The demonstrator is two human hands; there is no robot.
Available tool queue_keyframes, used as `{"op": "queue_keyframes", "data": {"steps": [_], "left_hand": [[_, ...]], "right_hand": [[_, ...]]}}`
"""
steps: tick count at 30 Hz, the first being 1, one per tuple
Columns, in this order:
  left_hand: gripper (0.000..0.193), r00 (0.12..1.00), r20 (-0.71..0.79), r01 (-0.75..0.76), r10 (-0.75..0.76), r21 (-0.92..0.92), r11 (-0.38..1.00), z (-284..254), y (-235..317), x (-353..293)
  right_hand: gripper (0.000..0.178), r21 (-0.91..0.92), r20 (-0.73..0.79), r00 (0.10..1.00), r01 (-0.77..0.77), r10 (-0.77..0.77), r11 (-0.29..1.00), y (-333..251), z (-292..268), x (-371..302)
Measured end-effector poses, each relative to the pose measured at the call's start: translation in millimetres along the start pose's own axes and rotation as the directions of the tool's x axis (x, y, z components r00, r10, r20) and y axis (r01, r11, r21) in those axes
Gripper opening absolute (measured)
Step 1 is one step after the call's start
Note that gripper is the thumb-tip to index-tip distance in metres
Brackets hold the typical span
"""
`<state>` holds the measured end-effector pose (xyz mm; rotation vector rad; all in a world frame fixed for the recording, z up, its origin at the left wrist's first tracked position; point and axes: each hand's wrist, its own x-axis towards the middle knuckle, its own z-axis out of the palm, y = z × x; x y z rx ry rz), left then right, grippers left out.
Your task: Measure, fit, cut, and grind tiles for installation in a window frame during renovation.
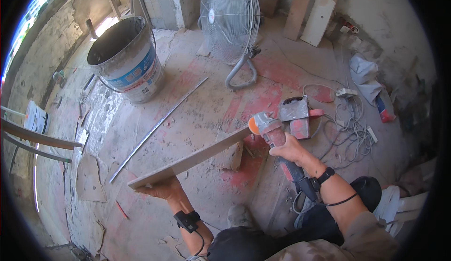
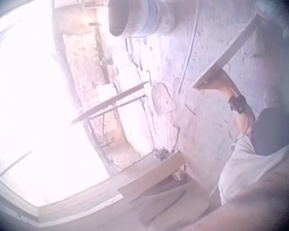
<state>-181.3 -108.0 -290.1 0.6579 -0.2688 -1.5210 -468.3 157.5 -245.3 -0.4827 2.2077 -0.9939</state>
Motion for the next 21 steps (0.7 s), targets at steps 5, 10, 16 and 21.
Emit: {"op": "queue_keyframes", "data": {"steps": [5,10,16,21], "left_hand": [[0.091,0.998,0.041,0.040,-0.039,-0.024,0.999,-25,3,21],[0.084,0.998,-0.047,0.038,-0.039,-0.033,0.999,-58,6,54],[0.085,0.972,-0.212,0.081,-0.103,-0.108,0.991,-88,12,59],[0.084,0.909,-0.393,0.127,-0.141,-0.061,0.990,-73,9,32]], "right_hand": [[0.047,0.104,-0.022,1.000,-0.011,0.013,0.994,-1,-22,-6],[0.049,0.295,-0.021,1.000,0.000,0.007,0.956,-35,-53,-27],[0.052,0.439,-0.008,0.998,0.054,-0.056,0.897,-48,-70,-32],[0.054,0.356,-0.046,0.996,0.090,-0.079,0.930,-27,-52,-31]]}}
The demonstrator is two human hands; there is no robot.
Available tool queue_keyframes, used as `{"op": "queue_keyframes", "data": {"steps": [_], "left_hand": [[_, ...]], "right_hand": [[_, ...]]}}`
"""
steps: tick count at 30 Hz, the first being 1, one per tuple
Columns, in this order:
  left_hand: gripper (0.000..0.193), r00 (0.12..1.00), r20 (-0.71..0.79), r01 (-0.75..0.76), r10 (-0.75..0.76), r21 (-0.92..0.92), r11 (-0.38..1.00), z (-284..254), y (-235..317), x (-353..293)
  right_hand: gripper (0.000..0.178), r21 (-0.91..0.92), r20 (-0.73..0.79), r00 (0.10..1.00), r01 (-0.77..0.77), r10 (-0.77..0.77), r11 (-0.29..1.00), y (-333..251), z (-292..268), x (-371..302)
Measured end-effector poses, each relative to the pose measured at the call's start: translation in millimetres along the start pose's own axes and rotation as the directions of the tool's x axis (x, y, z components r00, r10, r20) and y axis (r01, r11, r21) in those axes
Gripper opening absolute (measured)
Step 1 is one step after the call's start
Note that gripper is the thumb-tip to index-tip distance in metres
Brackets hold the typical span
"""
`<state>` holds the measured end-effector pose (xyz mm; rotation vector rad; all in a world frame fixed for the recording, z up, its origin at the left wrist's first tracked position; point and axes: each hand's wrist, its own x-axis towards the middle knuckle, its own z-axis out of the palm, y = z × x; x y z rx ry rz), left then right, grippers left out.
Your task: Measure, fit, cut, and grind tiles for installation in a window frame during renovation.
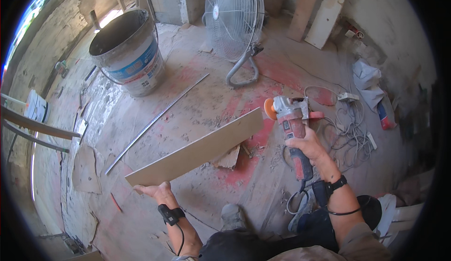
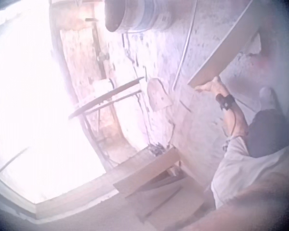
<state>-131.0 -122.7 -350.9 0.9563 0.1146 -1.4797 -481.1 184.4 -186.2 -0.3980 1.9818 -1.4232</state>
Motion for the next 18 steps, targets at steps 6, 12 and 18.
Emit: {"op": "queue_keyframes", "data": {"steps": [6,12,18], "left_hand": [[0.090,0.993,-0.042,0.111,-0.111,-0.002,0.994,-13,-2,10],[0.090,0.999,0.028,0.036,-0.037,0.013,0.999,-38,1,35],[0.086,0.996,-0.010,0.089,-0.091,-0.113,0.990,-20,-1,13]], "right_hand": [[0.050,-0.098,-0.021,1.000,-0.024,0.022,0.995,19,21,7],[0.055,-0.228,0.016,0.996,0.093,-0.091,0.969,50,48,26],[0.070,-0.531,0.070,0.993,0.120,-0.097,0.839,53,115,26]]}}
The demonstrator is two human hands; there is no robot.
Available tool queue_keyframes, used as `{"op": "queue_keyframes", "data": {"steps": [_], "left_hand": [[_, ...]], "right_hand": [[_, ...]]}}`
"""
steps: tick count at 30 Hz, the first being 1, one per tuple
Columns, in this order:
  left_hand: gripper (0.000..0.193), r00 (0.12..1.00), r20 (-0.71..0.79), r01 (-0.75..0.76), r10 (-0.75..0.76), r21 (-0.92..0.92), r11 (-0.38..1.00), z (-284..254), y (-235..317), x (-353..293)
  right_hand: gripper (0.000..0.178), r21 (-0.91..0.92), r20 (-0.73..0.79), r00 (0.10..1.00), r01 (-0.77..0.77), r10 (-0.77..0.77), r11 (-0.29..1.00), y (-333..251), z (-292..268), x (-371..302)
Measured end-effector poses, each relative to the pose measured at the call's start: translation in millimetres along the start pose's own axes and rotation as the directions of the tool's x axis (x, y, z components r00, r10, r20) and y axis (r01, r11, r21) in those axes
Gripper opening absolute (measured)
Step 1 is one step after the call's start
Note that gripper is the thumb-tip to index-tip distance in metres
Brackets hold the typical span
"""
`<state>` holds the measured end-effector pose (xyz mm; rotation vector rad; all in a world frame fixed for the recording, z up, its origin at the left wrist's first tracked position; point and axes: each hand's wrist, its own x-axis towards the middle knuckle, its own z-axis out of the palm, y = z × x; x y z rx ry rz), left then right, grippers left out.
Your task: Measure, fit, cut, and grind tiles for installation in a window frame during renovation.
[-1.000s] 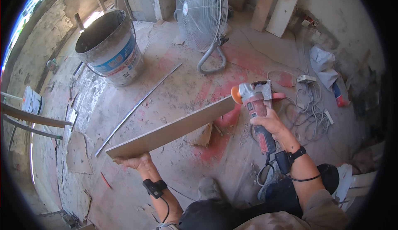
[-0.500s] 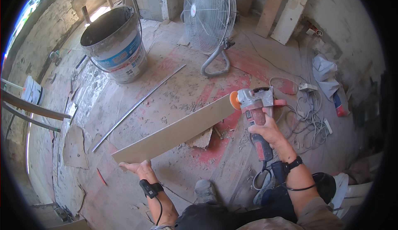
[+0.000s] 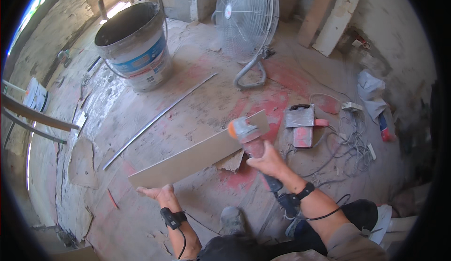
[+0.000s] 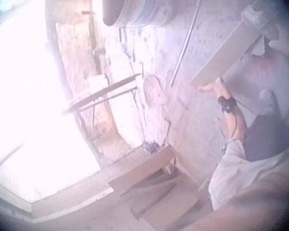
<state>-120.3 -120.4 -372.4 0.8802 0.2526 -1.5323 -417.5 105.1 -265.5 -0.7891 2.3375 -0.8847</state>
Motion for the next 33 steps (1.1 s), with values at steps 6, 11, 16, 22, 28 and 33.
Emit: {"op": "queue_keyframes", "data": {"steps": [6,11,16,22,28,33], "left_hand": [[0.082,0.993,-0.089,-0.066,0.073,0.080,0.995,8,2,-12],[0.082,0.996,-0.070,-0.048,0.051,0.046,0.998,2,6,-3],[0.081,0.998,-0.057,-0.005,0.006,0.018,1.000,4,1,-7],[0.079,0.994,-0.100,-0.034,0.037,0.035,0.999,11,-1,-13],[0.078,0.987,-0.079,-0.136,0.141,0.071,0.988,26,1,-21],[0.078,0.989,-0.001,-0.149,0.149,0.043,0.988,17,5,-13]], "right_hand": [[0.072,-0.152,0.104,0.994,-0.020,0.036,0.988,-27,18,-4],[0.071,-0.144,0.057,0.997,-0.048,0.056,0.988,-7,3,9],[0.069,-0.059,-0.090,0.985,-0.154,0.149,0.986,29,-30,32],[0.076,0.109,-0.075,0.984,-0.151,0.160,0.982,50,-45,50],[0.075,0.043,0.156,0.988,0.007,-0.013,0.999,14,-61,52],[0.052,0.199,0.321,0.947,-0.055,-0.012,0.978,-9,-97,60]]}}
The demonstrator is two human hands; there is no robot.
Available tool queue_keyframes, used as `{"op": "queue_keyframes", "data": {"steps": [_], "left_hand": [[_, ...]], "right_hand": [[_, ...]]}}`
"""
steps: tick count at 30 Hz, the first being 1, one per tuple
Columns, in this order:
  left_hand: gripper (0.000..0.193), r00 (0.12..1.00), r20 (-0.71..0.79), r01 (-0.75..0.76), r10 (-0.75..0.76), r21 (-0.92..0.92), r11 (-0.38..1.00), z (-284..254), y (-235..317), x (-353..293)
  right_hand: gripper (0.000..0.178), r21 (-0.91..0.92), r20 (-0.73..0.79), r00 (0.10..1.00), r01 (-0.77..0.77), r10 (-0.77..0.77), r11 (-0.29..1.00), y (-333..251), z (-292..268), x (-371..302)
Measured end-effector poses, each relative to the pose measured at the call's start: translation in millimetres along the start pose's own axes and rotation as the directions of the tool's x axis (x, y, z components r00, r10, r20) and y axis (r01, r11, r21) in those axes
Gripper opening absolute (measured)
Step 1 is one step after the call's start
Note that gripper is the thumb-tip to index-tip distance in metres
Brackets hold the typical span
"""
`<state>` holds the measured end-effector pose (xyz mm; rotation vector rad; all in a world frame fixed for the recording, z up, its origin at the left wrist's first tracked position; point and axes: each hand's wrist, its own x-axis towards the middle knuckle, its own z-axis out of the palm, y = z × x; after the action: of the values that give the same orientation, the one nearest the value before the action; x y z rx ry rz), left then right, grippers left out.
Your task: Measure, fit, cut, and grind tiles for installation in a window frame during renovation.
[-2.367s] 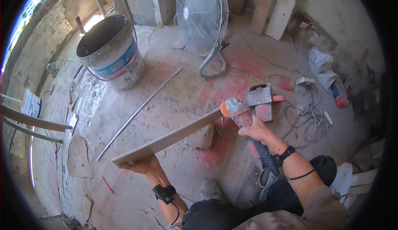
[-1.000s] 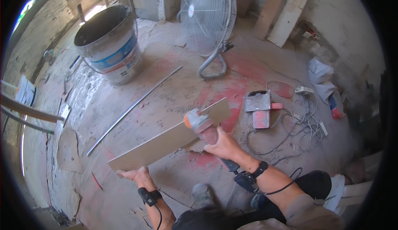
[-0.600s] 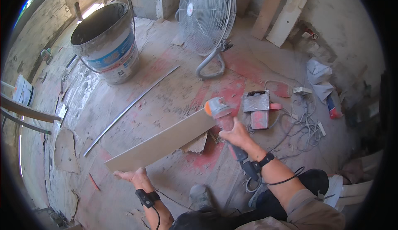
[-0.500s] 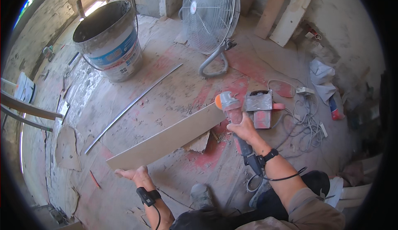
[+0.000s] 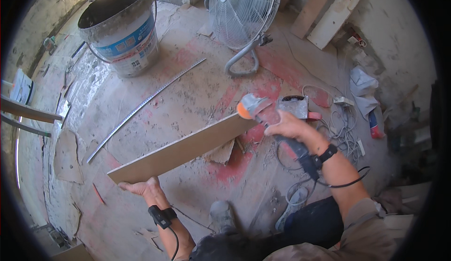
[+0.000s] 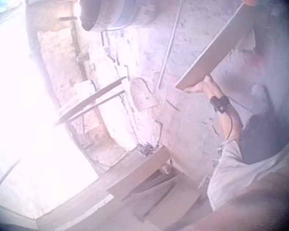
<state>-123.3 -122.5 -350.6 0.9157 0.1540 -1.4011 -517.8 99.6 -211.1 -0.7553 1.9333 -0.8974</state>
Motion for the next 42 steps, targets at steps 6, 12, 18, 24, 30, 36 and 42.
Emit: {"op": "queue_keyframes", "data": {"steps": [6,12,18,24,30,36,42], "left_hand": [[0.075,0.999,0.044,-0.024,0.022,0.039,0.999,-3,-16,-4],[0.086,0.989,0.143,-0.033,0.029,0.024,0.999,-12,-1,13],[0.079,0.996,0.077,-0.053,0.049,0.049,0.997,-3,-14,-3],[0.077,0.988,0.133,-0.086,0.076,0.072,0.994,-2,-3,1],[0.074,0.990,0.105,-0.100,0.095,0.041,0.994,5,-13,-10],[0.081,0.985,0.166,-0.066,0.057,0.048,0.997,-1,-2,-1],[0.082,0.991,0.120,-0.068,0.067,0.001,0.998,1,-11,-10]], "right_hand": [[0.052,-0.173,0.016,0.979,-0.196,0.202,0.965,5,-44,-3],[0.071,-0.371,-0.110,0.977,-0.211,0.182,0.904,-19,-6,-16],[0.070,-0.163,0.088,0.985,-0.133,0.149,0.978,2,-35,-13],[0.058,-0.414,-0.075,0.990,-0.139,0.118,0.900,-10,-17,-16],[0.069,-0.190,0.098,0.969,-0.204,0.225,0.960,10,-47,-10],[0.050,-0.364,-0.062,0.995,-0.097,0.080,0.926,10,-4,-5],[0.041,-0.179,-0.022,0.991,-0.132,0.131,0.975,21,-47,-13]]}}
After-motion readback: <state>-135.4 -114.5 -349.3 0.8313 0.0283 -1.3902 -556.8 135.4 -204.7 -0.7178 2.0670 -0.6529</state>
